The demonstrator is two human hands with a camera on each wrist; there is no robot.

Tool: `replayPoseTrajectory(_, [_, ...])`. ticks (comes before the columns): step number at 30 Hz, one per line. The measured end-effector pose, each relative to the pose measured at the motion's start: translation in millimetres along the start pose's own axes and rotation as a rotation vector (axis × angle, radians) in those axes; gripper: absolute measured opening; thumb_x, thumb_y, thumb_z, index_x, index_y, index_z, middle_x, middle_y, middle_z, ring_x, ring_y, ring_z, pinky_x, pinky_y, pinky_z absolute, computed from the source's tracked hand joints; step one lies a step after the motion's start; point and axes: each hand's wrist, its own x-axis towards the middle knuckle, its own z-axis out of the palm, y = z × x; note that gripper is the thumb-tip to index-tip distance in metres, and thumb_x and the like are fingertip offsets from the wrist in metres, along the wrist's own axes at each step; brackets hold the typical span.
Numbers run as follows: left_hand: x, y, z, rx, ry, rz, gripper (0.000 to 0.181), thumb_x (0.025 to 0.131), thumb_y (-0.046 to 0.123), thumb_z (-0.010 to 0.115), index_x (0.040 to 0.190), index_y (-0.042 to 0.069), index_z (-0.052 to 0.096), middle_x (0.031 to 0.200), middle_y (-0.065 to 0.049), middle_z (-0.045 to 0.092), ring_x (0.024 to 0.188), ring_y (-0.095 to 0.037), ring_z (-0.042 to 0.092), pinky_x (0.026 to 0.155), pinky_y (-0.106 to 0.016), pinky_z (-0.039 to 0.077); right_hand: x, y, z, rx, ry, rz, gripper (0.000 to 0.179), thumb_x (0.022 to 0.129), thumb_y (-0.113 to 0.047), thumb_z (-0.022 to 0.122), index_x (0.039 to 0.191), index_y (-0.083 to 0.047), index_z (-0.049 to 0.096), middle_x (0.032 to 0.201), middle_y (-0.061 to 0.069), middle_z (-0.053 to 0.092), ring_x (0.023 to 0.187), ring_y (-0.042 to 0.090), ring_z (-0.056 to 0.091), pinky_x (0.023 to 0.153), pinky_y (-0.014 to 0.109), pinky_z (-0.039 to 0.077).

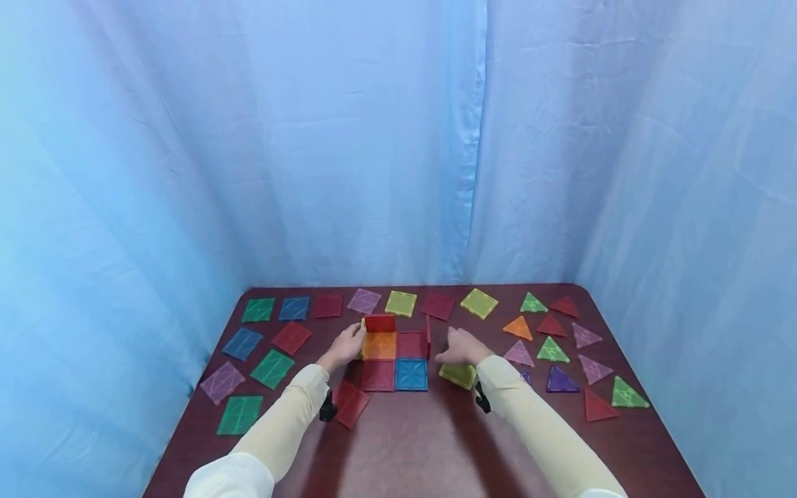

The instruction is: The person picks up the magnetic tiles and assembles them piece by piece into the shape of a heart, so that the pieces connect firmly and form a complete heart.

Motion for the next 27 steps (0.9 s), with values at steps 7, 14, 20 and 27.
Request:
replayPoseTrajectory(7, [-2.9,-4.7,1.8,0.025,0.024,0.020,0.052,0.109,0.029,0.036,0.148,-0.004,0.046,0.148,-0.024,0.051,0.139,-0.041,0.047,0.115,-0.053,0.037,-16.1,1,-4,-0.217,-0.021,0.142,0.071,0.079,-0.028,0.085,0.134,0.005,0.055,0.129,0.027,0.059,0.115,0.043,0.056,0.102,0.062,0.047])
replayPoseTrajectory(14, [-4.2,-8.8,6.9,0.043,0.030,0.043,0.050,0.109,0.027,0.036,0.146,-0.006,0.047,0.147,-0.026,0.052,0.137,-0.043,0.048,0.114,-0.054,0.038,-22.8,3,17,-0.432,-0.025,0.151,0.057,0.068,-0.041,0.092,0.102,-0.003,0.069,0.094,0.015,0.060,0.094,0.035,0.050,0.091,0.057,0.047])
replayPoseTrajectory(20, [-7.1,-10.7,11.7,0.072,0.034,0.063,0.050,0.110,0.028,0.035,0.145,-0.006,0.048,0.145,-0.027,0.053,0.136,-0.044,0.049,0.114,-0.054,0.039,-19.2,12,24,-0.403,0.041,0.164,0.067,0.065,-0.036,0.095,0.109,0.003,0.062,0.100,0.019,0.061,0.095,0.038,0.057,0.090,0.058,0.048])
replayPoseTrajectory(27, [-6.5,-6.0,6.8,0.082,0.051,0.076,0.051,0.110,0.028,0.034,0.145,-0.007,0.048,0.144,-0.028,0.054,0.135,-0.045,0.049,0.113,-0.055,0.039,-12.6,21,19,-0.305,0.071,0.172,0.086,0.059,-0.039,0.098,0.118,0.005,0.055,0.107,0.023,0.055,0.095,0.039,0.056,0.090,0.059,0.052])
